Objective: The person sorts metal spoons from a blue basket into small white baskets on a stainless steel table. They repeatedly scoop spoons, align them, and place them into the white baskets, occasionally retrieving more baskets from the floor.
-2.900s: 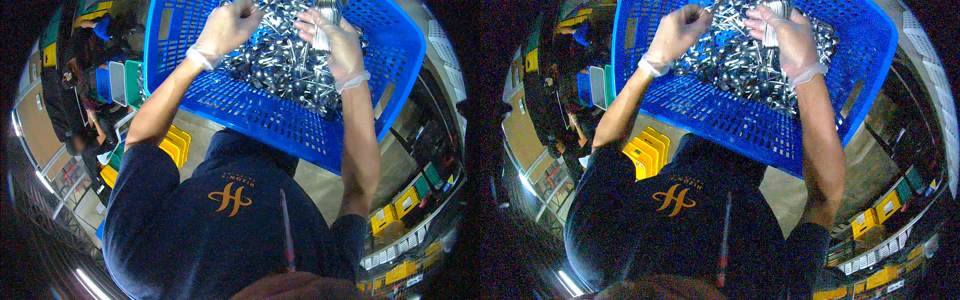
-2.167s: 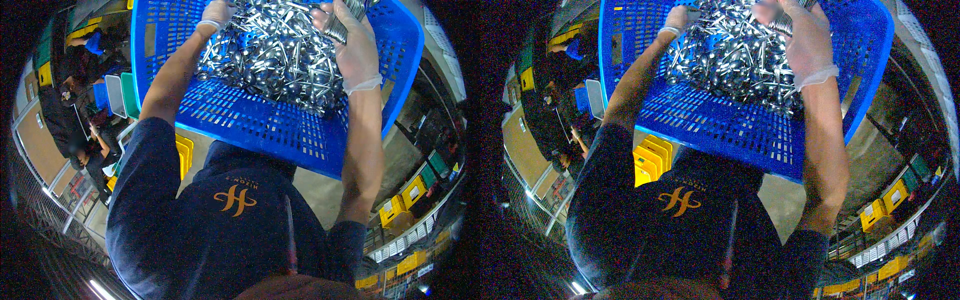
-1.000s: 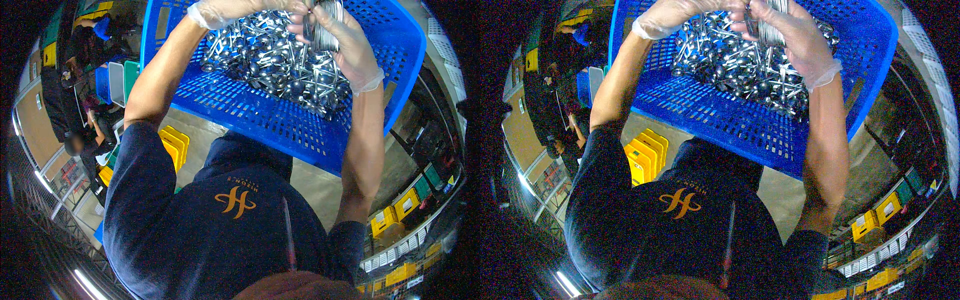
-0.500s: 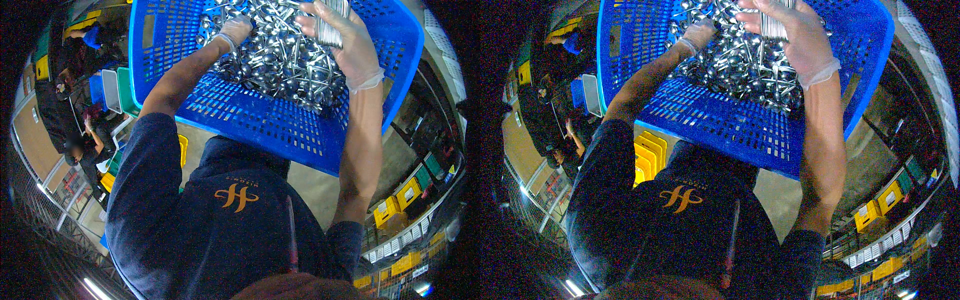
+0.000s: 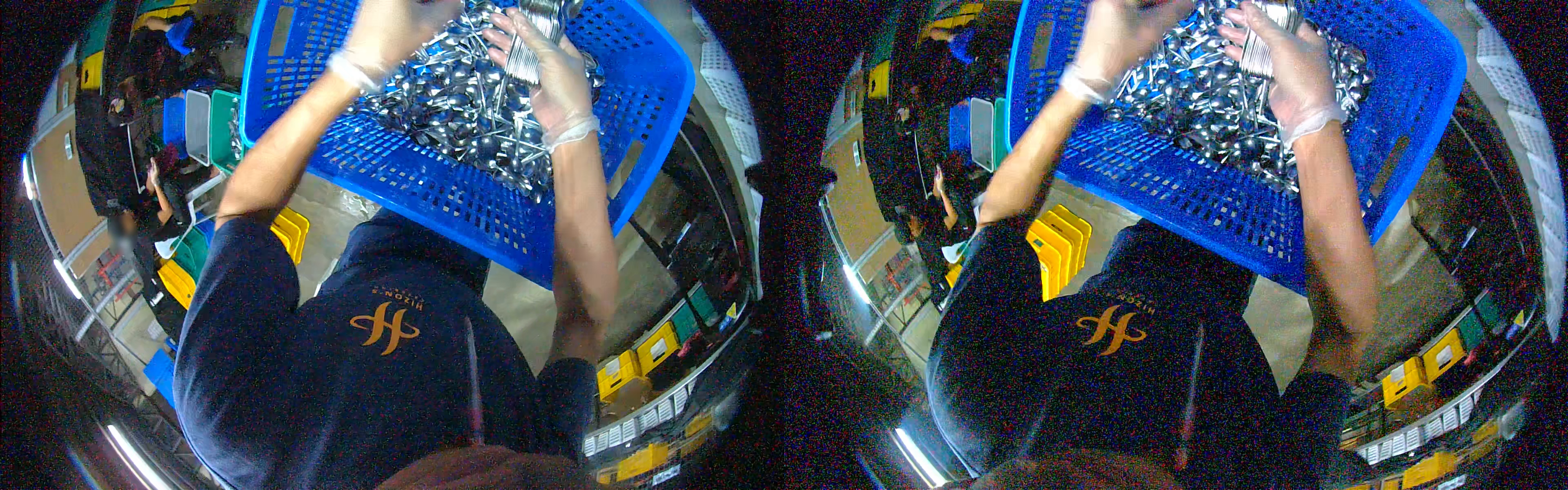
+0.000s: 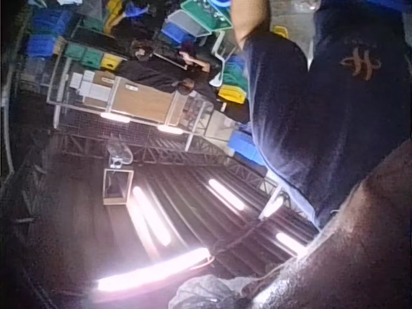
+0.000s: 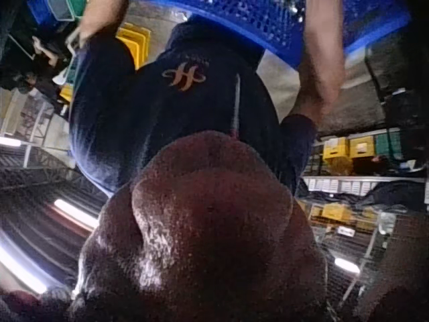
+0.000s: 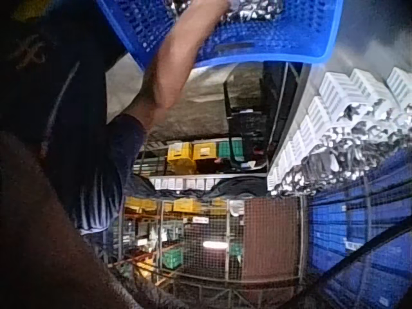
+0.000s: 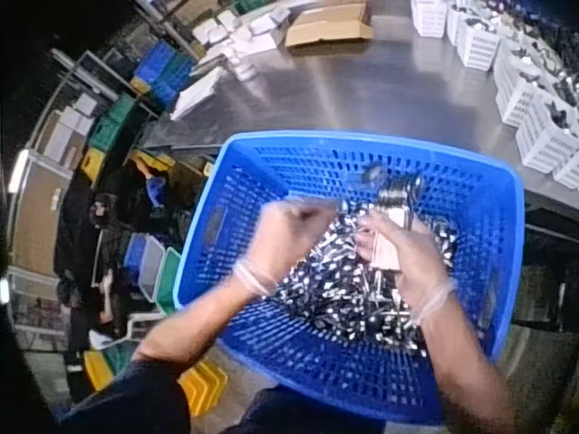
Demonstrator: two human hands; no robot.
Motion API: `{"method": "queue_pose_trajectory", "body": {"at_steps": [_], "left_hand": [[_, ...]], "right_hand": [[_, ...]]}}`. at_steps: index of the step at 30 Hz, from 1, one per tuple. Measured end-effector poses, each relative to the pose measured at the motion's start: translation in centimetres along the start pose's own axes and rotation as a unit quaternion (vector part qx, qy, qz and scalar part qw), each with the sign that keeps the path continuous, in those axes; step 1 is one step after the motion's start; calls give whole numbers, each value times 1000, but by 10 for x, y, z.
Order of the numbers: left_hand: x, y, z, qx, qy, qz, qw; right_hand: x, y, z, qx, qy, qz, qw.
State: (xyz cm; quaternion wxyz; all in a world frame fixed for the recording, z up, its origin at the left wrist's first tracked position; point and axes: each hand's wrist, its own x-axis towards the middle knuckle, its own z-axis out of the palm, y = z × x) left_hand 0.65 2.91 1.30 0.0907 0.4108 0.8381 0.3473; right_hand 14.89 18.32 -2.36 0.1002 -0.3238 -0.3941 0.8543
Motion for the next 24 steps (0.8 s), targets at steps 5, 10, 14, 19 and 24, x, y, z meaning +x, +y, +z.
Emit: {"method": "queue_pose_trajectory", "body": {"at_steps": [5,10,14,19,24], "left_hand": [[-46,35,57,61,-9,121,991],[-69,-19,54,-82,-123,78,986],[-96,-176,78,190,-397,-59,896],[-119,-234,81,292,-463,100,831],[-128,-293,39,303,-580,21,755]], "right_hand": [[2,10,-15,19,13,-43,999],[12,-14,-44,58,6,-79,995],[18,-23,-42,53,11,-70,996],[-1,-33,-25,61,52,-80,994],[-4,-42,-20,68,89,-54,992]]}}
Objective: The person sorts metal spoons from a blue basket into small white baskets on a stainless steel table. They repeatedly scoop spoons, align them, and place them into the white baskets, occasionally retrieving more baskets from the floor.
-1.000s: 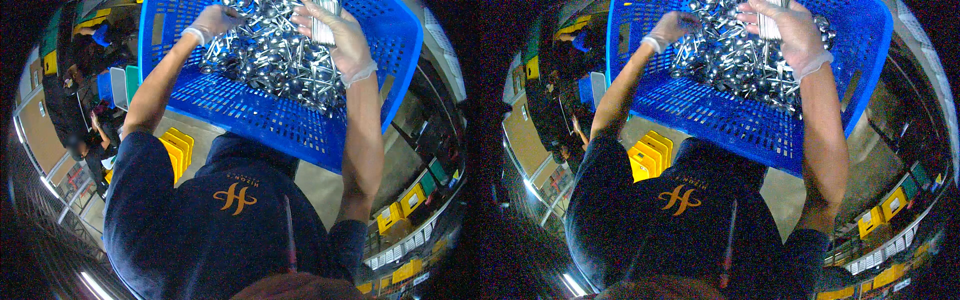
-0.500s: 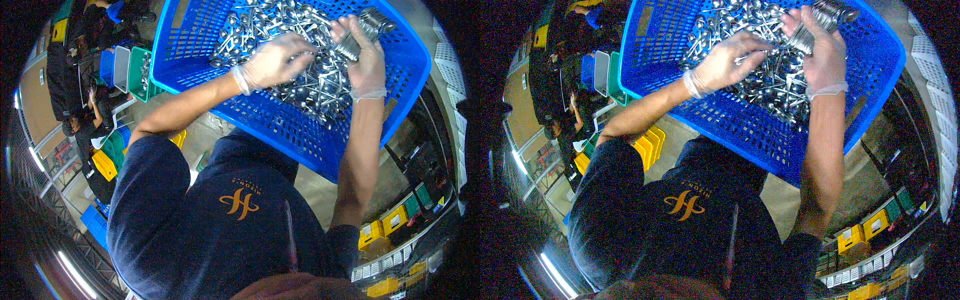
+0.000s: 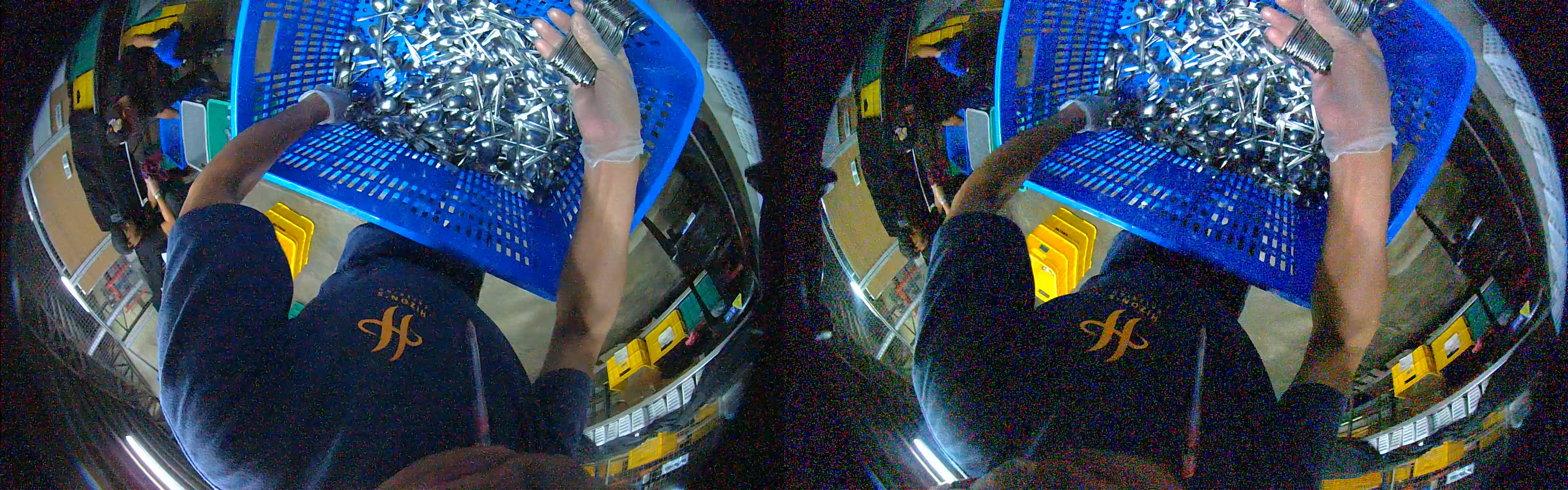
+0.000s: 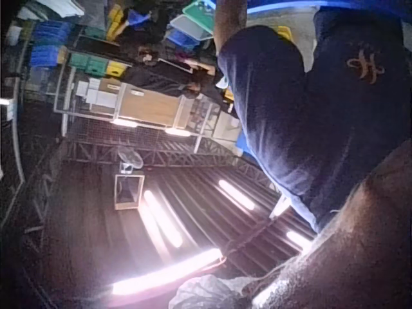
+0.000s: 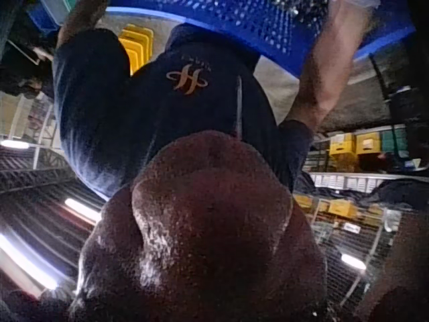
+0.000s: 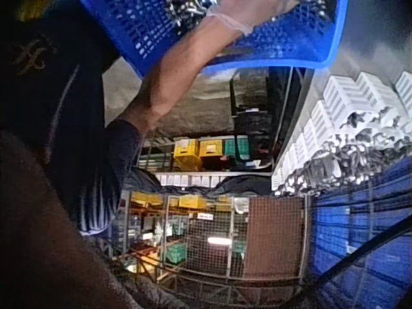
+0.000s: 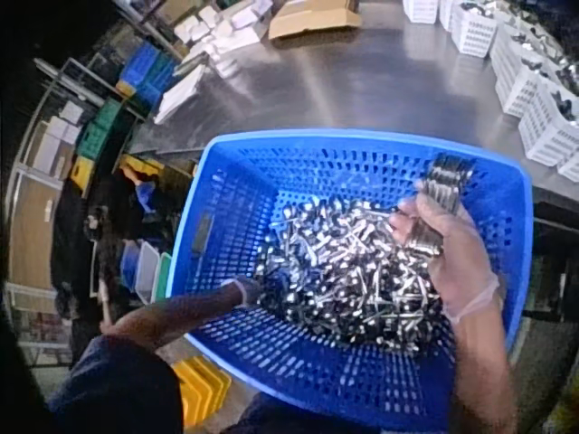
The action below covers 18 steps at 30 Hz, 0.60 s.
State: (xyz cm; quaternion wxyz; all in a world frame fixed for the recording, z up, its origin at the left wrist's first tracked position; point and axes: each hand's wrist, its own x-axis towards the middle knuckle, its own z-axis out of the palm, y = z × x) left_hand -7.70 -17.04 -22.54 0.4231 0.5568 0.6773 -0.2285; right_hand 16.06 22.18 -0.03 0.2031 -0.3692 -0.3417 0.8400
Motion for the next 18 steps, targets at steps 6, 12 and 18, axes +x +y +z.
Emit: {"method": "queue_pose_trajectory", "body": {"at_steps": [6,12,18], "left_hand": [[27,47,-53,-28,138,-103,985],[28,34,-25,-22,-23,0,1000],[25,0,-7,-121,-48,47,990]], "right_hand": [[0,2,1,-24,-23,-19,999],[2,7,-3,-38,-41,-33,998],[1,9,3,-45,-26,-25,998]]}}
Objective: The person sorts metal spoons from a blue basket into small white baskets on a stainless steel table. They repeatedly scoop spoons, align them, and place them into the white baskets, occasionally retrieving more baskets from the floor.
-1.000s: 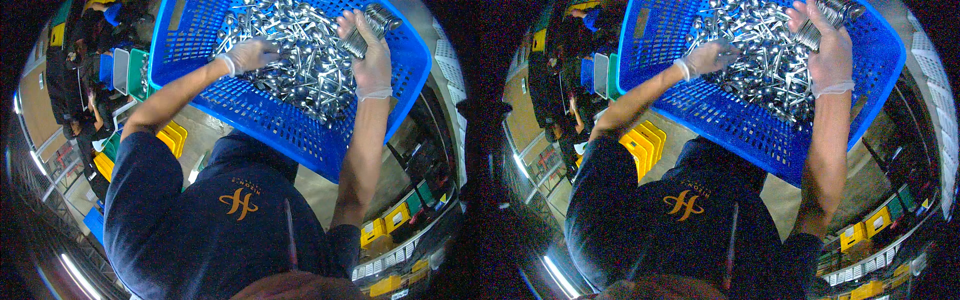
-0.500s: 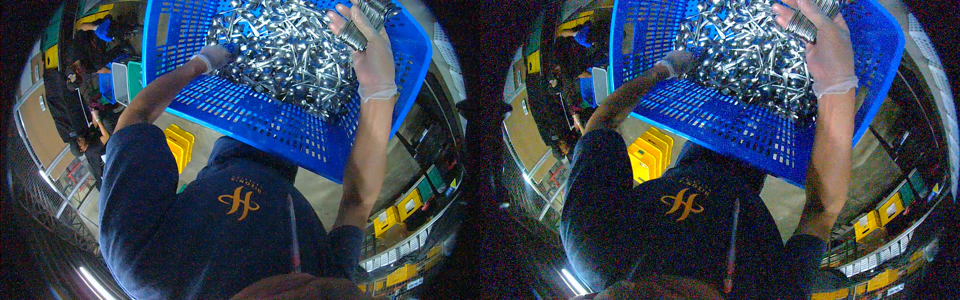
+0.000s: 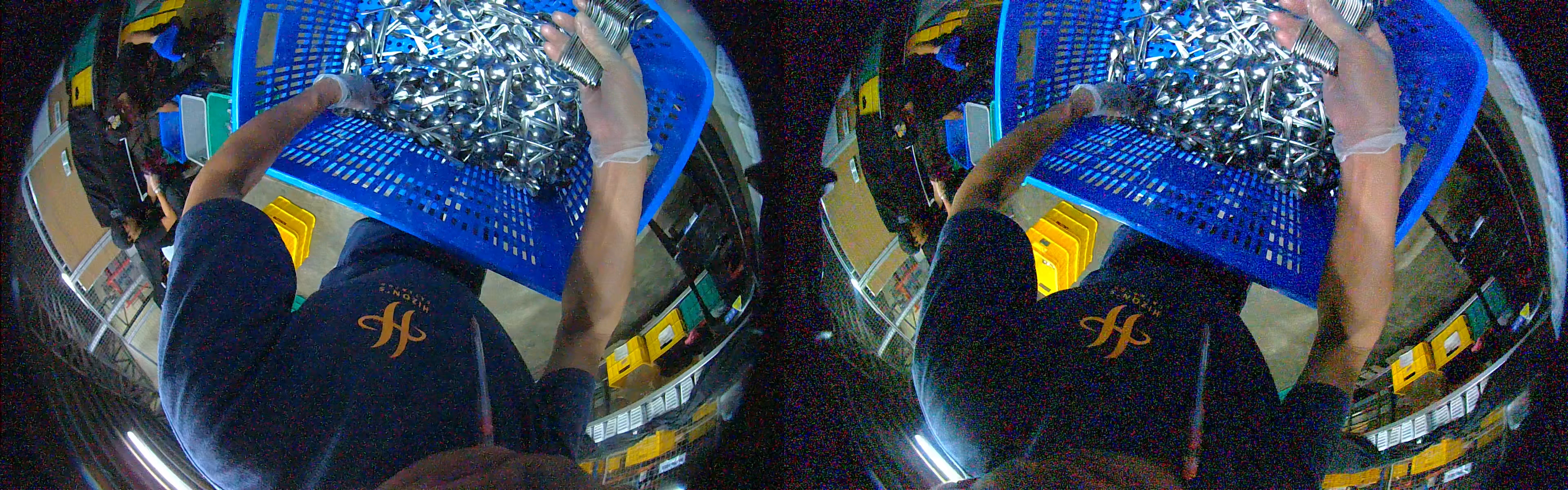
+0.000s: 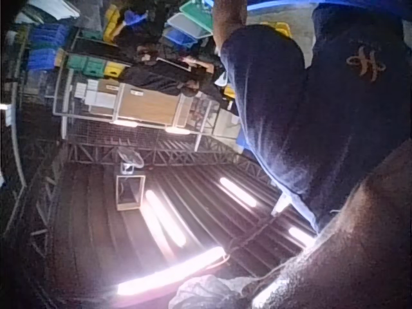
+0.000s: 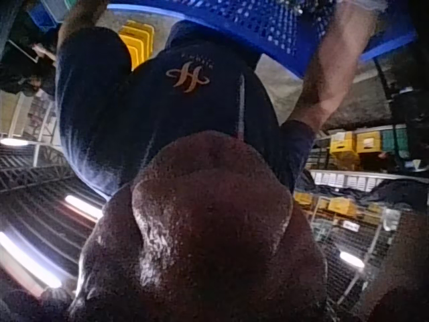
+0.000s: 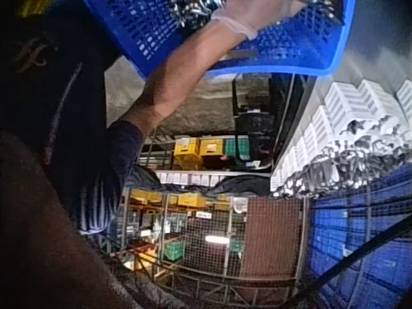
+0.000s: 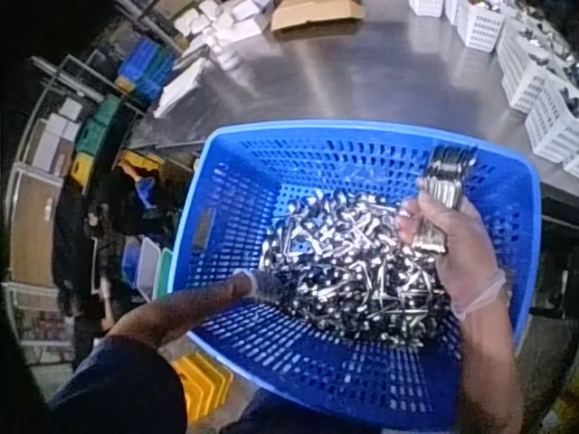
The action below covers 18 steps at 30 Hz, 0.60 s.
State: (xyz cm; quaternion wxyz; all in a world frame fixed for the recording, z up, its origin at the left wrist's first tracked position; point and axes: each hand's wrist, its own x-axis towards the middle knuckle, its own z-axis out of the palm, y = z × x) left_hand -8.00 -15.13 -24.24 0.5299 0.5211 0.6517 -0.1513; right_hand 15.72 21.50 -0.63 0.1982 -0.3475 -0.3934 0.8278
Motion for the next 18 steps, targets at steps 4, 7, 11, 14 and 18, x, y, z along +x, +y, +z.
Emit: {"method": "queue_pose_trajectory", "body": {"at_steps": [4,7,11,14,18], "left_hand": [[-17,52,-53,25,138,-129,982],[-10,61,-56,-55,260,-181,947],[0,70,-53,14,279,-208,937],[-4,27,-39,-28,203,-296,933],[2,-57,3,12,139,-226,964]], "right_hand": [[4,2,-6,-9,-17,12,1000],[3,1,-1,-18,-27,13,999],[-2,4,-1,-6,-17,-2,1000],[-2,4,2,-18,-12,6,1000],[3,3,-2,1,-42,15,999]]}}
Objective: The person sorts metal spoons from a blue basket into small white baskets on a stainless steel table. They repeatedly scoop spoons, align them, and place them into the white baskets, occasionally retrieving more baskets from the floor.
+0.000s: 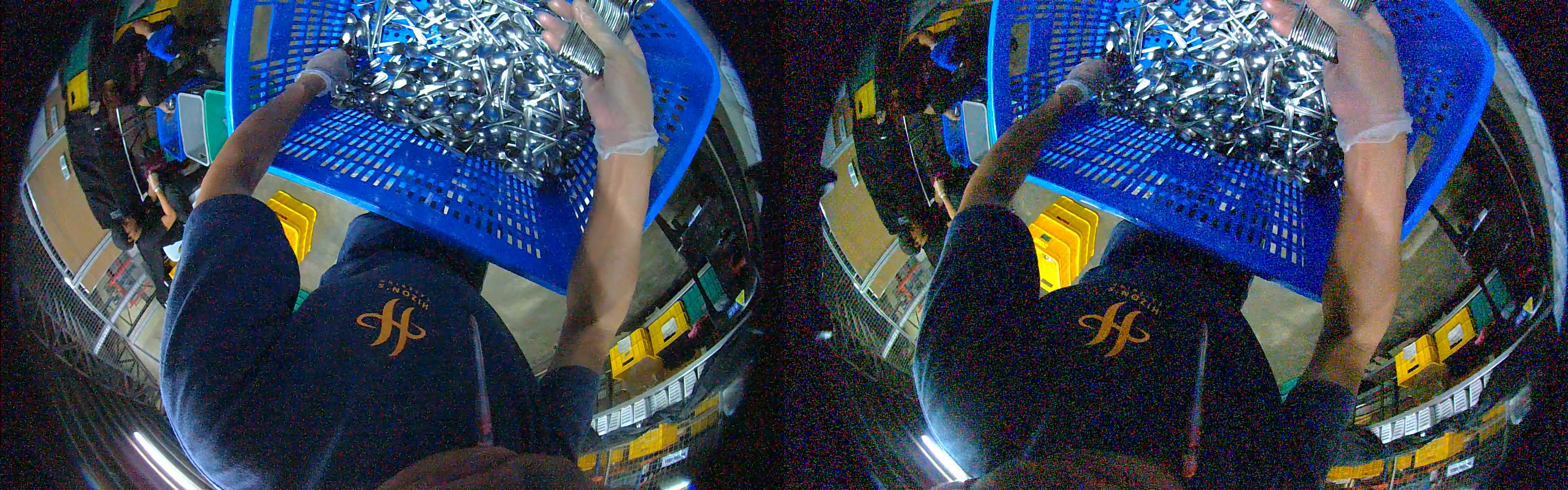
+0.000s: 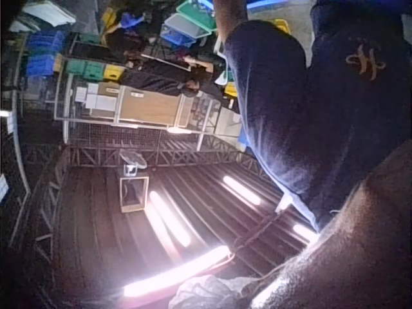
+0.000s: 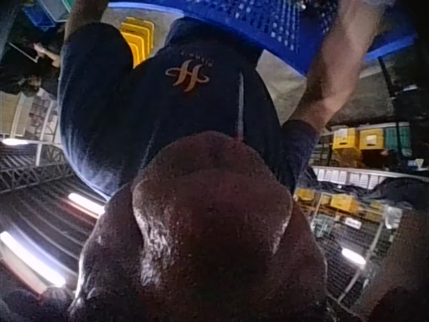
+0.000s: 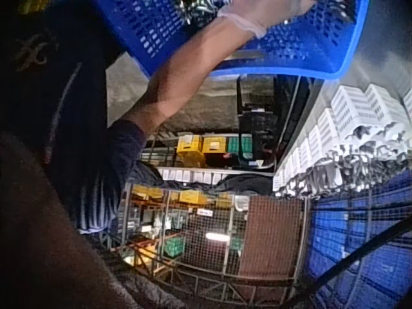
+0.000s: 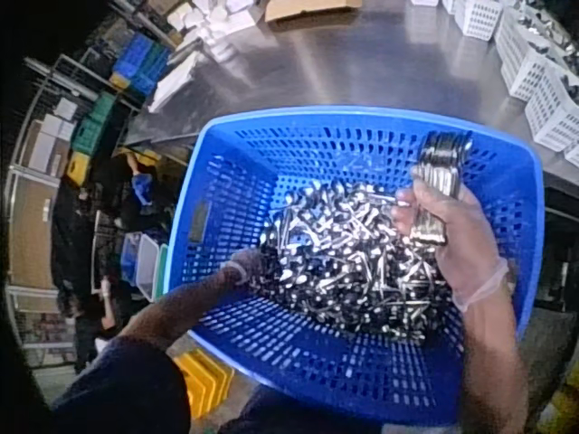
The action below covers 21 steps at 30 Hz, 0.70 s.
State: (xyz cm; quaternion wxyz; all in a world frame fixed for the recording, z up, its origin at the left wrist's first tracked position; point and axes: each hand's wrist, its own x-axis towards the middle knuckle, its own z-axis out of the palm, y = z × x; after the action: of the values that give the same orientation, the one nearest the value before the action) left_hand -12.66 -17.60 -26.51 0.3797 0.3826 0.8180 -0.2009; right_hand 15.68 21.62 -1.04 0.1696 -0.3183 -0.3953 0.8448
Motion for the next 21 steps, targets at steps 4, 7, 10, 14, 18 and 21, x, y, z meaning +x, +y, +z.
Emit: {"method": "queue_pose_trajectory", "body": {"at_steps": [4,7,10,14,18,21], "left_hand": [[-28,47,-27,20,46,-32,998],[-18,49,-6,82,79,4,993],[-22,59,-21,52,92,10,994],[-22,61,-58,-79,196,55,976],[-75,84,-159,-326,1,165,931],[-120,124,-238,-379,-86,244,889]], "right_hand": [[-4,2,4,3,3,-12,1000],[-2,1,0,-1,-6,3,1000],[-1,3,-1,-30,-5,5,1000],[-4,2,2,-94,14,41,995],[1,17,-13,-215,-138,38,966],[-1,29,-7,-338,-162,-1,927]]}}
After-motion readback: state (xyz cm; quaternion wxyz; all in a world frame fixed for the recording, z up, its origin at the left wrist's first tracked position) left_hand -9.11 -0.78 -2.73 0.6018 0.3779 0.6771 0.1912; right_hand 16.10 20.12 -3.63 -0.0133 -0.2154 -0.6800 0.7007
